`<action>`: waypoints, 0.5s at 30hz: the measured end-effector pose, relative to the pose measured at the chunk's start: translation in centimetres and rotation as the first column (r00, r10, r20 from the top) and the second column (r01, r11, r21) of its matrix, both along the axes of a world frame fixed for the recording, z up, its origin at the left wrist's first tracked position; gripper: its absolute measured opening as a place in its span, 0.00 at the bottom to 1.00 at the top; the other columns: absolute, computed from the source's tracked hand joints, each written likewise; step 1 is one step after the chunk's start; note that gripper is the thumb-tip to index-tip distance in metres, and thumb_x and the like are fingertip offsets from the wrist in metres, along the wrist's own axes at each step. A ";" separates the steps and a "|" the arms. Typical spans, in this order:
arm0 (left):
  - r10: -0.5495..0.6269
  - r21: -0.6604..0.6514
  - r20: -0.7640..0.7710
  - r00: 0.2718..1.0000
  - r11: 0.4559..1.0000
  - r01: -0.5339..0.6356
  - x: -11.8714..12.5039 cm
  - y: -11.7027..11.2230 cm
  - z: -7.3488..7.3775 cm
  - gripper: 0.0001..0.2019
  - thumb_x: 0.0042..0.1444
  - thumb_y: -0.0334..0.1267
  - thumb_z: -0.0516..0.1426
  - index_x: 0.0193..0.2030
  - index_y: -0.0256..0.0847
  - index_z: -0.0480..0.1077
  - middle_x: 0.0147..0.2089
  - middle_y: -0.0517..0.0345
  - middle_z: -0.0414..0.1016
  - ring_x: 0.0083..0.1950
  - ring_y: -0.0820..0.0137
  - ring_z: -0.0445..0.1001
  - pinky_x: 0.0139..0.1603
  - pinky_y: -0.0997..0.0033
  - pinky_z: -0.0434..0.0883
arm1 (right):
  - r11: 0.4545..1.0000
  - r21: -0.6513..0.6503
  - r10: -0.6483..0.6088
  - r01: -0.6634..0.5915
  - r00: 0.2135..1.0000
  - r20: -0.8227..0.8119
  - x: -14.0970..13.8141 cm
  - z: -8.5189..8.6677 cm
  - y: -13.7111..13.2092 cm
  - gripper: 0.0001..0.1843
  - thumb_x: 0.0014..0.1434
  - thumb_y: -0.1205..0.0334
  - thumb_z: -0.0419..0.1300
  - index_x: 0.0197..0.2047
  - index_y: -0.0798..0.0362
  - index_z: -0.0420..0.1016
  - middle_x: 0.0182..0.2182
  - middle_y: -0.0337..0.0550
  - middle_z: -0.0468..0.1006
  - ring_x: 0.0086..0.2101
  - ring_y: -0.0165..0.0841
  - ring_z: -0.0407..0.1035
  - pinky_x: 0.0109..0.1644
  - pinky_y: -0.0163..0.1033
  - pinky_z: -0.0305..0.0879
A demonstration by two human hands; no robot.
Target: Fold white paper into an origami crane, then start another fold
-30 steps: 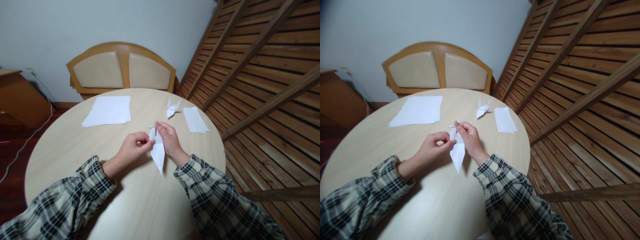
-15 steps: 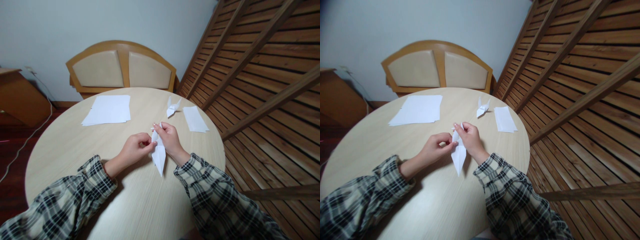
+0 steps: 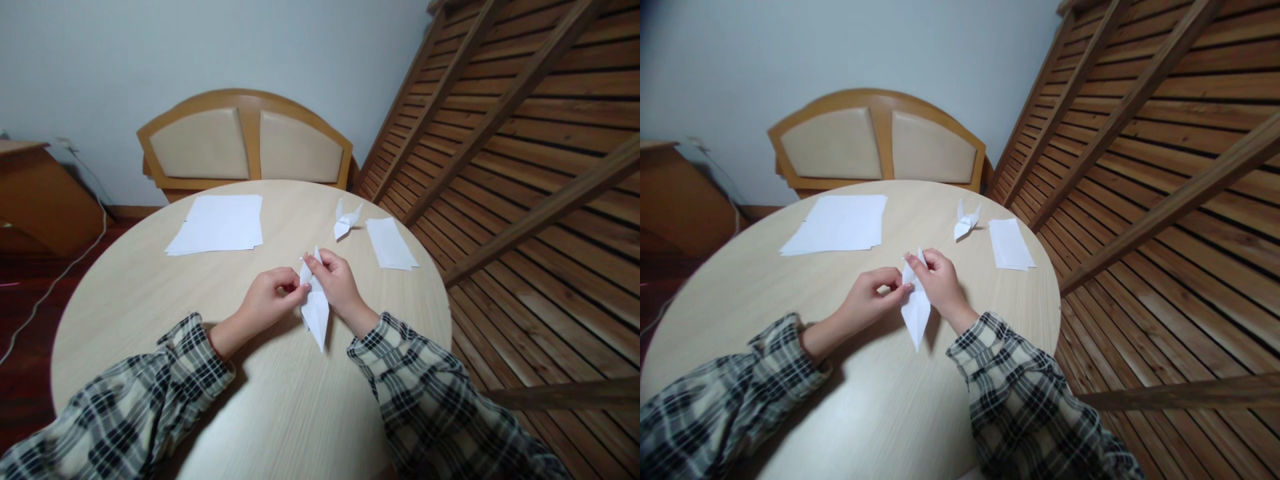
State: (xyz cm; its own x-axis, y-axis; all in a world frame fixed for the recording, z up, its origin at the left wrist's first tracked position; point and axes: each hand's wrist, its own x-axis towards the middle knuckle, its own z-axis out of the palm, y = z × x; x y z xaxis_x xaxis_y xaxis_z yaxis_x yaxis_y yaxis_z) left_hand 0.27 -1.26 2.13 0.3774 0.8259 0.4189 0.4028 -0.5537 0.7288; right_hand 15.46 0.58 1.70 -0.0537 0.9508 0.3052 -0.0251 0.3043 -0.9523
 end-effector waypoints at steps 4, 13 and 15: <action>-0.023 -0.007 0.005 1.000 1.000 0.023 0.1 0.1 -0.1 0.12 0.56 0.37 0.56 0.22 0.39 0.64 0.23 0.63 0.66 0.26 0.74 0.62 0.29 0.73 0.60 | 0.992 0.106 -0.081 0.073 0.994 0.076 0.0 0.4 -0.2 0.22 0.59 0.48 0.60 0.21 0.50 0.60 0.22 0.35 0.59 0.26 0.30 0.56 0.31 0.38 0.54; -0.033 0.014 -0.012 0.999 0.999 0.033 -0.1 0.4 -0.7 0.13 0.58 0.39 0.55 0.23 0.40 0.65 0.24 0.62 0.66 0.27 0.72 0.64 0.31 0.71 0.61 | 1.000 -0.024 -0.003 0.002 1.000 -0.025 0.3 -0.2 0.1 0.24 0.60 0.39 0.55 0.24 0.50 0.64 0.23 0.36 0.63 0.25 0.30 0.57 0.30 0.37 0.54; -0.031 0.020 -0.017 0.999 0.999 0.031 -0.2 0.5 -0.9 0.13 0.59 0.39 0.55 0.23 0.39 0.64 0.24 0.62 0.66 0.28 0.72 0.64 0.31 0.71 0.61 | 0.999 -0.041 0.009 -0.011 0.998 -0.060 0.4 -0.2 0.2 0.23 0.60 0.39 0.54 0.27 0.50 0.67 0.24 0.37 0.65 0.26 0.30 0.59 0.30 0.37 0.55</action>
